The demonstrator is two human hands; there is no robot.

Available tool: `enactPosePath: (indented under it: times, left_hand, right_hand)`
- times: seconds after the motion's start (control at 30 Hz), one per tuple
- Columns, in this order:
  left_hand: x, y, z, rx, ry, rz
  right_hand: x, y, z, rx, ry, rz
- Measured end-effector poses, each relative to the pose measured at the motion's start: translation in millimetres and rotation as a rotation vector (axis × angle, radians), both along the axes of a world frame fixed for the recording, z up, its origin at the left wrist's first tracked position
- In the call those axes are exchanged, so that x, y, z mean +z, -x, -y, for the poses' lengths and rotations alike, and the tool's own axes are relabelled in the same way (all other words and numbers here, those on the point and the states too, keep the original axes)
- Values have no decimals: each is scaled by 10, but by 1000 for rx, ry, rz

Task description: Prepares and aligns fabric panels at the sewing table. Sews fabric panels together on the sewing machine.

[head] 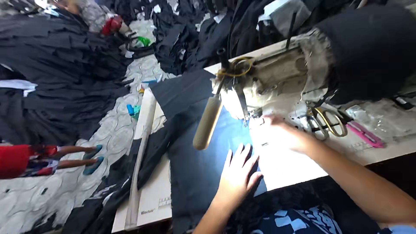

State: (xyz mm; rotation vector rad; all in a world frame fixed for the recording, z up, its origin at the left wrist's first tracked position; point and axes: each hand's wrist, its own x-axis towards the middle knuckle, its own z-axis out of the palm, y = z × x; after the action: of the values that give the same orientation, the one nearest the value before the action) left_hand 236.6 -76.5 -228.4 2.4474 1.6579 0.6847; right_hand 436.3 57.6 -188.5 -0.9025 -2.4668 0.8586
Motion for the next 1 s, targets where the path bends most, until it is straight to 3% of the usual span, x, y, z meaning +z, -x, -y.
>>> enactPosePath:
  times: [0.07,0.1,0.17,0.2,0.3,0.43,0.5,0.57,0.63,0.67,0.77,0.83,1.0]
  left_hand:
    - [112,66,-9,-1,-133,87]
    - [163,85,12,-3,-149,117]
    - [225,81,58,-38,-128,128]
    - [242,46,65,-67,-128,122]
    - [241,-119,81,-149,-146,134]
    - [206,-280,158,-139,-151,331]
    - [221,-341,217,-50,-303,404]
    - [295,-361,272,-21,-432,328]
    - [383,-364,346,-113,-377,371]
    - [418,-353,362,-156,-271,478]
    - [566,-115,333,-63,259,708]
    - [563,176,283,111,382,696]
    - [496,661,297,550,500,184]
  right_hand:
    - [364,-208,240,91,-256,-319]
    - [546,-343,302,12,-418,-469]
    - [867,-674,196,-424,-762,-490]
    - [1007,-833,49,-606,-807,-392]
    - [1275,-1072,-347,-792,-602,-215]
    - [1246,-1202,-336,-733,-555,-391]
    - [1179,-1195,32,-509,-512,-419]
    - [1089,-942,470,-72,-359,-312]
    - [857,-595,662,398,-152,-196]
    - [745,-453,648,503,-35,-140]
    - [415,-200,418,329,254,-71]
    - [171,-128,244,138,239,-64]
    - [-70,-70,183,-177,95,147]
